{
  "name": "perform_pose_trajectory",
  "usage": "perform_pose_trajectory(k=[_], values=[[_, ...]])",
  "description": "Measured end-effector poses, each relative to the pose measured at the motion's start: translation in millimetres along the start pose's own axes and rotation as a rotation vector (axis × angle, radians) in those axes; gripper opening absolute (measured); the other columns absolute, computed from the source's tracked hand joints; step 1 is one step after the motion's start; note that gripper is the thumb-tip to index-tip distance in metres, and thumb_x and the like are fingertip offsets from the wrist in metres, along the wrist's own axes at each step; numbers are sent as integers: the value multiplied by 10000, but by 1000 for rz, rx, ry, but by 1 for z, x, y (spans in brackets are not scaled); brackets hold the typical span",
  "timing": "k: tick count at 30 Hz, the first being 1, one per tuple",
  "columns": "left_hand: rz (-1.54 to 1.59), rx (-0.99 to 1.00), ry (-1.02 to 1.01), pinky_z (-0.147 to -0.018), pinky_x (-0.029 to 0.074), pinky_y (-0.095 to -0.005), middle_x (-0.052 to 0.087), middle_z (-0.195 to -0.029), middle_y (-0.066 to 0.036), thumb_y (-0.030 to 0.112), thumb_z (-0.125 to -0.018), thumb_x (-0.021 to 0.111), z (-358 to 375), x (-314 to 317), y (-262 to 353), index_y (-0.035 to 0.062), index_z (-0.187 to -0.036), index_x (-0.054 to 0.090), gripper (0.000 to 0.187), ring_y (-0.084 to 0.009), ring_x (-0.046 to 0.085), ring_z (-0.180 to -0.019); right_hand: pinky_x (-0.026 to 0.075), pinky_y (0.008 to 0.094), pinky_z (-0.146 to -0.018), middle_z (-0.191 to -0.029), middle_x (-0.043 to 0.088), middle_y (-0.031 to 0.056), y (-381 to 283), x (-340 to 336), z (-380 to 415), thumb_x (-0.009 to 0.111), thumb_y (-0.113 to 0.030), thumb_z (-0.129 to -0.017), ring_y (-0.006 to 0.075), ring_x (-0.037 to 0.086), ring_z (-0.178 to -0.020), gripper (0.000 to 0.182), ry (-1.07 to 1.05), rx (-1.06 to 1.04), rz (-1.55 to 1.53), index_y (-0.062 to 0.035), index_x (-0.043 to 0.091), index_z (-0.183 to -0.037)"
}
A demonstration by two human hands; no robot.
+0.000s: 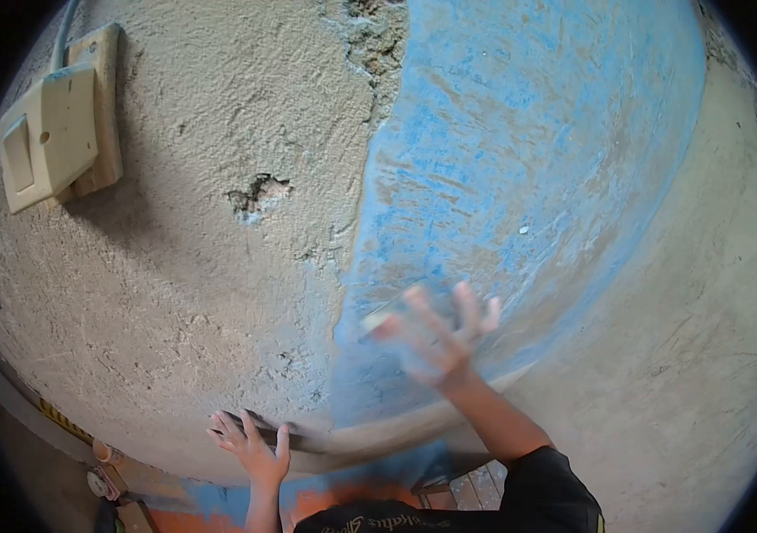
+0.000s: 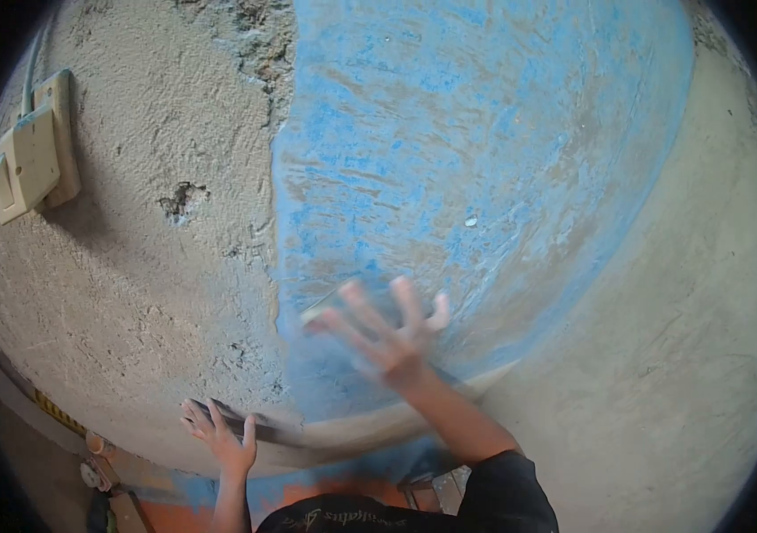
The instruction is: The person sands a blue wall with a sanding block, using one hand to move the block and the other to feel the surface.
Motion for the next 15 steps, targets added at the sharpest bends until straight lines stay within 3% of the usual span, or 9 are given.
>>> perform_pose_trajectory(k=[2, 4, 6, 7, 9, 10, 12, 13, 15], values=[[11, 7, -5, -1193, 25, -719, 74, -1685, -325, 381, -904, 739, 1, -4, 1, 71, -1641, 200, 964, -522, 60, -1558, 130, 635, -1216, -1394, 628, 136, 31, -3, -7, 598, -74, -989, 339, 391, -1450, 376, 4, 240, 47, -8, 618, -1358], [21, 0, -15, -1195, 29, -716, 76, -1684, -326, 376, -901, 740, 2, -6, 2, 69, -1638, 212, 958, -525, 64, -1557, 215, 613, -1200, -1432, 588, 151, 27, 4, -6, 594, -65, -986, 337, 388, -1443, 395, 124, 380, -193, 1, 597, -1375], [31, -11, -21, -1193, 35, -721, 91, -1679, -330, 381, -894, 744, 2, -9, 2, 58, -1622, 246, 940, -529, 72, -1554, 310, 560, -1170, -1482, 524, 175, 10, 3, -4, 584, -46, -985, 335, 384, -1440, 419, 78, 278, -220, 11, 564, -1400], [40, -22, -20, -1191, 40, -728, 105, -1675, -334, 388, -889, 748, 3, -8, 3, 48, -1607, 273, 925, -531, 78, -1552, 364, 517, -1147, -1513, 480, 192, -4, -5, 0, 575, -32, -986, 335, 381, -1440, 434, -26, 102, -125, 18, 542, -1416], [59, -31, -14, -1190, 46, -731, 120, -1670, -336, 394, -883, 752, 0, -7, 6, 38, -1593, 300, 913, -533, 85, -1549, 319, 515, -1153, -1506, 495, 169, 3, 0, -2, 557, -84, -1002, 339, 379, -1440, 423, -25, 47, -72, -9, 545, -1418], [68, -30, -16, -1192, 48, -728, 121, -1671, -334, 394, -881, 752, -1, -10, 8, 38, -1593, 300, 915, -534, 87, -1549, 220, 555, -1181, -1468, 554, 129, 28, 10, -6, 548, -149, -1016, 344, 381, -1440, 403, 76, 170, -117, -42, 570, -1404], [84, -32, -29, -1194, 54, -722, 126, -1671, -331, 391, -880, 752, -1, -16, 8, 41, -1596, 297, 918, -535, 90, -1548, 120, 597, -1210, -1436, 607, 76, 44, 24, -17, 535, -236, -1030, 340, 390, -1434, 396, 262, 358, -225, -93, 602, -1393], [94, -37, -35, -1194, 58, -720, 128, -1671, -330, 389, -880, 751, -3, -18, 9, 44, -1598, 296, 918, -536, 93, -1547, 118, 599, -1210, -1443, 601, 62, 41, 29, -25, 532, -257, -1030, 332, 397, -1428, 401, 347, 419, -286, -111, 609, -1395], [108, -48, -42, -1194, 65, -716, 134, -1671, -328, 382, -879, 751, -1, -21, 14, 48, -1601, 295, 917, -536, 97, -1546, 181, 578, -1201, -1470, 559, 85, 20, 17, -27, 535, -223, -1018, 332, 405, -1421, 396, 216, 336, -221, -113, 610, -1390]])
Point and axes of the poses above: each hand's wrist, its own z-axis away from the middle knuckle, its own x-axis out of the palm, y = z × x, the point moved 1 cm from there along -z, towards the middle knuckle
